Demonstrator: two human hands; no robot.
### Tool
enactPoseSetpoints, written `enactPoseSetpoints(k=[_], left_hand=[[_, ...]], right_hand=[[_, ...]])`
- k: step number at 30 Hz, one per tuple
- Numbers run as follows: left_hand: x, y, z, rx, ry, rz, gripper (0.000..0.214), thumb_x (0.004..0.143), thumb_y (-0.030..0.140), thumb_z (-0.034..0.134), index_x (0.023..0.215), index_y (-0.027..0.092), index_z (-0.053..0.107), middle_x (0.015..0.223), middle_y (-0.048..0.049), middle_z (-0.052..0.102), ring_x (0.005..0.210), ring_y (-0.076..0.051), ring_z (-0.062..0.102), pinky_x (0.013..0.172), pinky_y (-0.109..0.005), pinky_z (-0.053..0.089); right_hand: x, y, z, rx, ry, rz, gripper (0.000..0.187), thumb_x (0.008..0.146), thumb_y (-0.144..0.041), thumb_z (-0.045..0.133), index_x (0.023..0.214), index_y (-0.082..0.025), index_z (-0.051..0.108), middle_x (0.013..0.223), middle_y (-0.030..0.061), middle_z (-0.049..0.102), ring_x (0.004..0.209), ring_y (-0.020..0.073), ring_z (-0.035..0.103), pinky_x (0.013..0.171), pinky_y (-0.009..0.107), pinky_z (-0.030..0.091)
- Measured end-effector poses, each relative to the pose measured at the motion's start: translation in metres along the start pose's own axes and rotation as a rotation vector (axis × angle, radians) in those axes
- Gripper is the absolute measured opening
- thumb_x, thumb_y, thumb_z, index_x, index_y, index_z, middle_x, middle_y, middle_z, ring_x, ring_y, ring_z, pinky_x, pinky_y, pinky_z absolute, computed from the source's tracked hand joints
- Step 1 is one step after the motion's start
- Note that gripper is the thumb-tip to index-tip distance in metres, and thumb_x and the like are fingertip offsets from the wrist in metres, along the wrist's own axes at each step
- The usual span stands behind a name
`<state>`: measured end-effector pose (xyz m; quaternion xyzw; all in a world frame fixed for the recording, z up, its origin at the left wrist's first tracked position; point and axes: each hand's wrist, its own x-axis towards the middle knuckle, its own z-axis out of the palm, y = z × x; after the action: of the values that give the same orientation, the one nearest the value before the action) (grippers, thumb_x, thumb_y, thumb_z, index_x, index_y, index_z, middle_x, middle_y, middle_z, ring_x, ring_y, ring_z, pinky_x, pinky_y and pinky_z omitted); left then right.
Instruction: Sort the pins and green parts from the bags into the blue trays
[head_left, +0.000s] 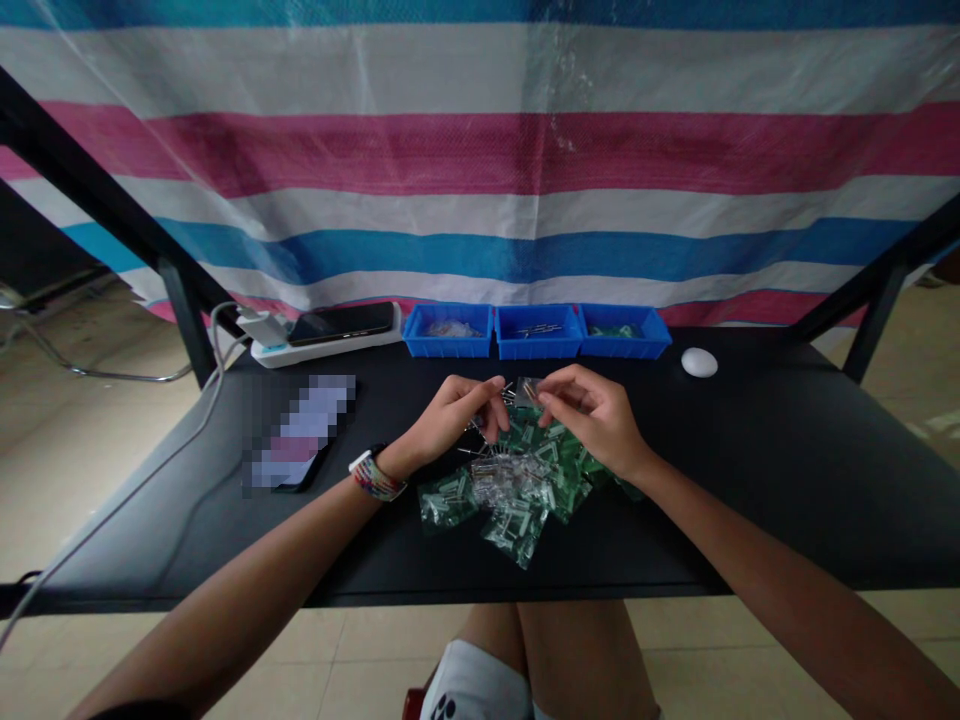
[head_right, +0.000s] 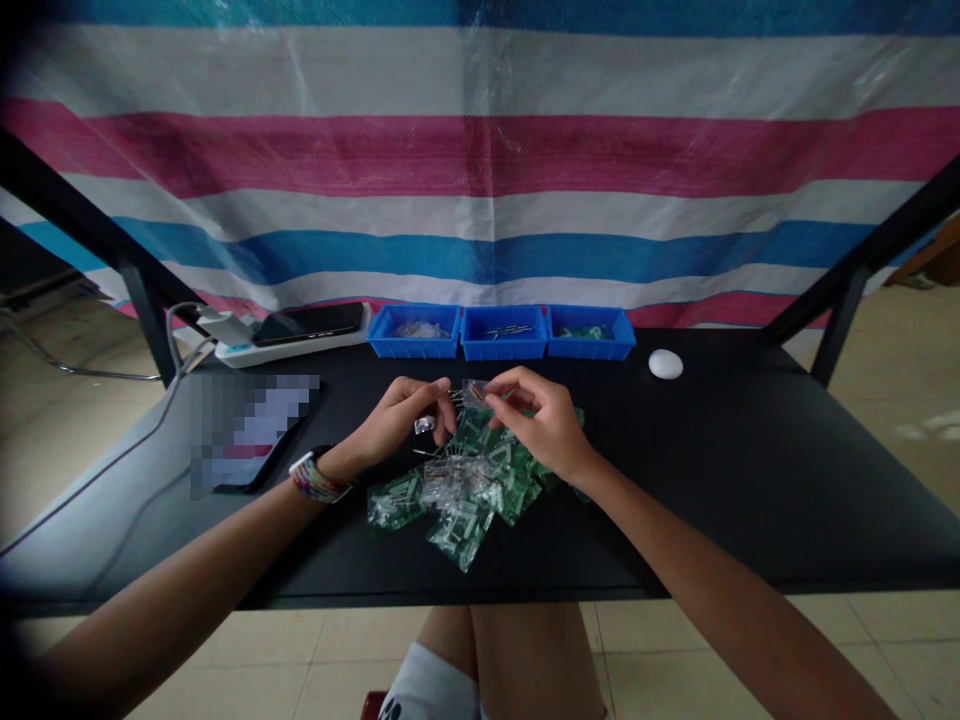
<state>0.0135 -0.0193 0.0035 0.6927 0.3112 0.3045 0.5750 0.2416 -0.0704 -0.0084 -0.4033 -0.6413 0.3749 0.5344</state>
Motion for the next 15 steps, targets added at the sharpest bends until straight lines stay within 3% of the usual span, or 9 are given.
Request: enactPoseSetpoints(k=[3,7,9,12,15], left_hand=[[0.0004,-0.0008,0.0006,-0.099,-0.060,-0.046,0.066,0.103,0.066,0.053,0.076,0.014,0.082,0.062,-0.0108,0.074,0.053,-0.018,0.067,0.057,-0.028,0.052],[0.0013,-0.0031,0.0014,-0.161,-0.072,-0.053,0.047,0.098,0.055,0.069,0.081,0.013,0.081,0.078,-0.0131,0.081,0.061,-0.018,0.073,0.060,-0.026,0.056],[0.0018,-0.0031,0.0017,-0.184,-0.046,-0.048,0.036,0.093,0.048,0.077,0.086,0.014,0.081,0.082,-0.0114,0.082,0.063,-0.018,0.074,0.060,-0.026,0.057],[0.0024,-0.0024,0.0022,-0.181,-0.005,-0.038,0.032,0.090,0.046,0.081,0.088,0.014,0.079,0.074,-0.0079,0.079,0.061,-0.018,0.074,0.058,-0.024,0.056],[0.0022,-0.0034,0.0026,-0.131,0.032,-0.007,0.034,0.092,0.048,0.079,0.089,0.014,0.076,0.068,-0.0069,0.077,0.060,-0.018,0.074,0.059,-0.025,0.056]], right_hand=[[-0.0013,-0.0051,-0.0002,-0.204,0.004,-0.228,0.005,0.100,-0.025,0.070,0.100,-0.023,0.074,0.097,0.0054,0.077,0.084,0.0203,0.077,0.074,0.035,0.064],[-0.0020,-0.0095,0.0008,-0.365,-0.006,-0.429,0.014,0.101,-0.016,0.066,0.103,-0.026,0.076,0.108,0.0076,0.077,0.103,0.0237,0.076,0.089,0.042,0.064],[-0.0025,-0.0092,0.0015,-0.387,0.004,-0.431,0.016,0.100,-0.015,0.067,0.106,-0.026,0.077,0.117,0.0090,0.076,0.110,0.0248,0.075,0.094,0.044,0.064],[-0.0032,-0.0060,0.0019,-0.330,0.053,-0.335,0.022,0.101,-0.016,0.063,0.114,-0.027,0.077,0.128,0.0104,0.071,0.114,0.0249,0.073,0.090,0.041,0.066],[-0.0030,-0.0013,0.0010,-0.095,0.055,-0.141,0.027,0.103,-0.025,0.063,0.129,-0.026,0.070,0.124,0.0096,0.069,0.096,0.0201,0.076,0.080,0.036,0.069]])
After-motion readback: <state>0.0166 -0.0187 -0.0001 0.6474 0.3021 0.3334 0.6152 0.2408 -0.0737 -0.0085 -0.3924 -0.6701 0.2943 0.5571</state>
